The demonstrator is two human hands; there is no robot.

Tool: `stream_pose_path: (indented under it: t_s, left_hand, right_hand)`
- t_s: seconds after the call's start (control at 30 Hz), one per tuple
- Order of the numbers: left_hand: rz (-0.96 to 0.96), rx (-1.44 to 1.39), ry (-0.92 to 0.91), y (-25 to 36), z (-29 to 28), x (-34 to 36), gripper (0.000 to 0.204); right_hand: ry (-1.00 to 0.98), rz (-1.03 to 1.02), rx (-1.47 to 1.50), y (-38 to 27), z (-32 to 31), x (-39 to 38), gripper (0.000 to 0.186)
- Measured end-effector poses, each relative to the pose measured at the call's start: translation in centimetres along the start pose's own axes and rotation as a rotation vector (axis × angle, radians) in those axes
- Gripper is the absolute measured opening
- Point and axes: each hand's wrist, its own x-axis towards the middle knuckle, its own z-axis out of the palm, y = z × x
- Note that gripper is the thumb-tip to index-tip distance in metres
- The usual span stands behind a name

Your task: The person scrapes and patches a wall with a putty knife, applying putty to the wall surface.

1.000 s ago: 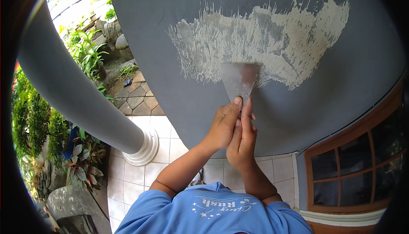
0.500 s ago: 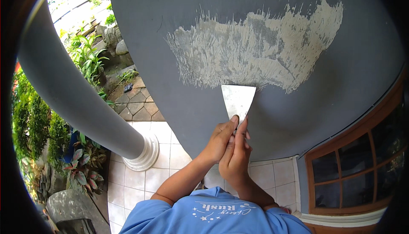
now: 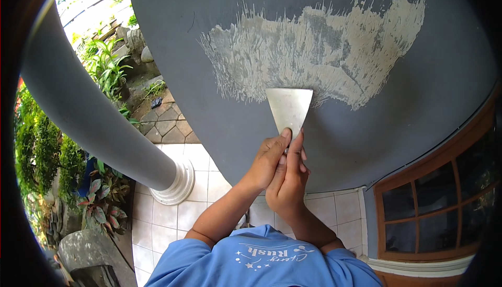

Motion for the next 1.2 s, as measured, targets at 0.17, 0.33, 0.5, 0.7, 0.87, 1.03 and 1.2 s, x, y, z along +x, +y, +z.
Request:
stream_pose_path:
  t_s: [0.17,0.33,0.5,0.7,0.87,1.03,1.2]
  left_hand:
    - [0.010,0.029,-0.012,-0.6,-0.5,-0.8,0.058]
    - [-0.032,0.004,-0.027,0.1,-0.9,0.2,0.056]
    - [0.037,0.061,0.007,0.5,-0.4,-0.5,0.058]
    - [0.042,0.059,0.030,0.6,-1.2,0.8,0.060]
    - [0.014,0.088,0.021,0.1,-1.0,-0.5,0.060]
    - [-0.057,0.029,0.008,-0.3,-0.9,-0.2,0.059]
    - [0.010,0.053,-0.029,1.0,-0.5,-0.1,0.059]
  right_hand:
    - [-0.088,0.118,0.055,-1.2,-0.6,-0.8,0.059]
    - [-0.019,0.065,-0.002,-0.5,0.3,0.7,0.060]
    - [-0.096,0.076,0.079,-1.1,-0.7,0.2,0.060]
    - [-0.079,0.104,0.076,-0.2,0.7,1.3,0.061]
    - [-0.013,-0.054,0.051,-0.7,0.1,0.0,0.062]
    - [-0.039,0.082,0.009,-0.1,0.6,-0.2,0.063]
    - [-0.036,-0.007,0.027,-0.6,-0.2,0.4,0.063]
